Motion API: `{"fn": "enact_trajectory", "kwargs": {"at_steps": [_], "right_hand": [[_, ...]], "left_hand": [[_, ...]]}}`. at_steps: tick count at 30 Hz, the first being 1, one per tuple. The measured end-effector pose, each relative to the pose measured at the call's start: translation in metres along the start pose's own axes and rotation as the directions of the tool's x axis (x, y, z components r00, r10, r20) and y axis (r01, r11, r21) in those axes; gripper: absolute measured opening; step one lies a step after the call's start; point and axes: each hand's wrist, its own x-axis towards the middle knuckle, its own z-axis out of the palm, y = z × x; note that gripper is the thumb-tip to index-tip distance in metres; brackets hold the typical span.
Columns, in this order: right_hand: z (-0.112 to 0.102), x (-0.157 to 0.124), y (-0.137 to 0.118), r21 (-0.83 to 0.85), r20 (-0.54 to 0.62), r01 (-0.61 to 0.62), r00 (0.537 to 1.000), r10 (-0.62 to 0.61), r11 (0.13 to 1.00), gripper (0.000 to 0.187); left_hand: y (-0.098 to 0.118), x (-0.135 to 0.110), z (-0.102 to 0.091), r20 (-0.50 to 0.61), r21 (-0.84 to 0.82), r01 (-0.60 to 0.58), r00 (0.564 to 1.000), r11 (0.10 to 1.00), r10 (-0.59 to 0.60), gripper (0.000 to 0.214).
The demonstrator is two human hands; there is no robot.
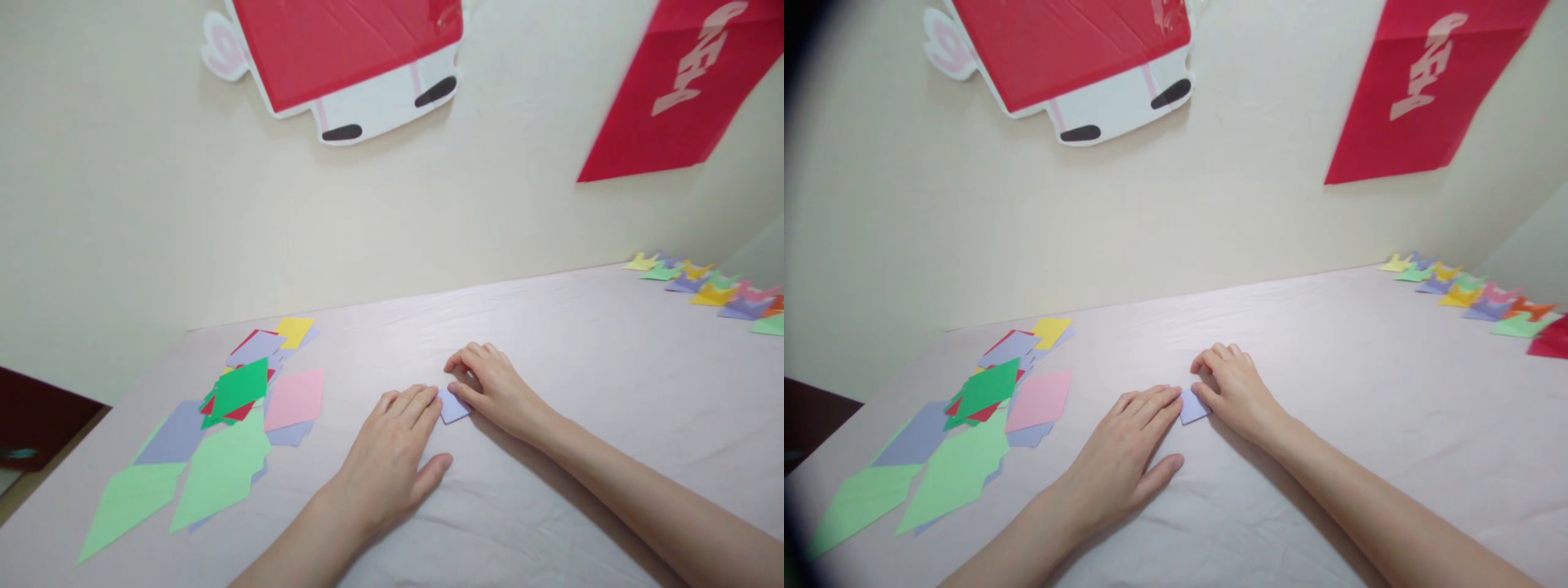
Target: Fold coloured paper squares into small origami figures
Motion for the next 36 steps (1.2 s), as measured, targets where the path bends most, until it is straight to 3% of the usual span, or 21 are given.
{"fn": "enact_trajectory", "kwargs": {"at_steps": [6, 11, 14, 18, 23, 27, 28, 31, 36], "right_hand": [[0.001, -0.004, -0.003, -0.099, -0.007, 0.026, 1.0, -0.027, 0.995, 0.015], [0.005, -0.007, 0.0, -0.17, -0.053, 0.042, 0.997, -0.052, 0.984, 0.027], [0.005, -0.007, 0.002, -0.18, -0.051, 0.04, 0.997, -0.05, 0.983, 0.031], [0.005, -0.011, 0.002, -0.188, -0.043, 0.014, 0.999, -0.023, 0.982, 0.041], [0.005, -0.026, -0.012, -0.145, -0.012, 0.012, 1.0, -0.014, 0.989, 0.062], [-0.005, -0.033, -0.017, -0.013, 0.098, 0.041, 0.994, -0.04, 0.999, 0.077], [-0.01, -0.032, -0.014, 0.045, 0.143, 0.057, 0.988, -0.063, 0.997, 0.073], [-0.028, -0.024, 0.002, 0.242, 0.25, 0.114, 0.952, -0.175, 0.963, 0.036], [-0.037, -0.015, 0.017, 0.296, 0.277, 0.242, 0.904, -0.326, 0.924, 0.022]], "left_hand": [[0.006, -0.002, 0.0, -0.004, 0.08, -0.02, 1.0, 0.997, 0.02, 0.048], [0.003, 0.001, -0.004, 0.022, -0.027, -0.105, 0.994, 0.994, 0.106, 0.039], [0.002, 0.003, -0.007, 0.009, -0.094, -0.083, 0.996, 0.992, 0.084, 0.032], [0.003, 0.002, -0.008, -0.032, -0.171, -0.023, 0.999, 0.985, 0.018, 0.043], [0.004, 0.0, -0.007, -0.048, -0.181, -0.015, 0.999, 0.983, 0.007, 0.05], [0.002, 0.0, -0.008, 0.013, -0.134, -0.057, 0.998, 0.989, 0.06, 0.045], [0.002, 0.0, -0.009, 0.028, -0.119, -0.07, 0.997, 0.99, 0.074, 0.043], [0.0, -0.003, -0.01, 0.064, -0.095, -0.099, 0.992, 0.991, 0.105, 0.043], [-0.001, -0.009, -0.012, 0.103, -0.112, -0.115, 0.987, 0.987, 0.126, 0.048]]}}
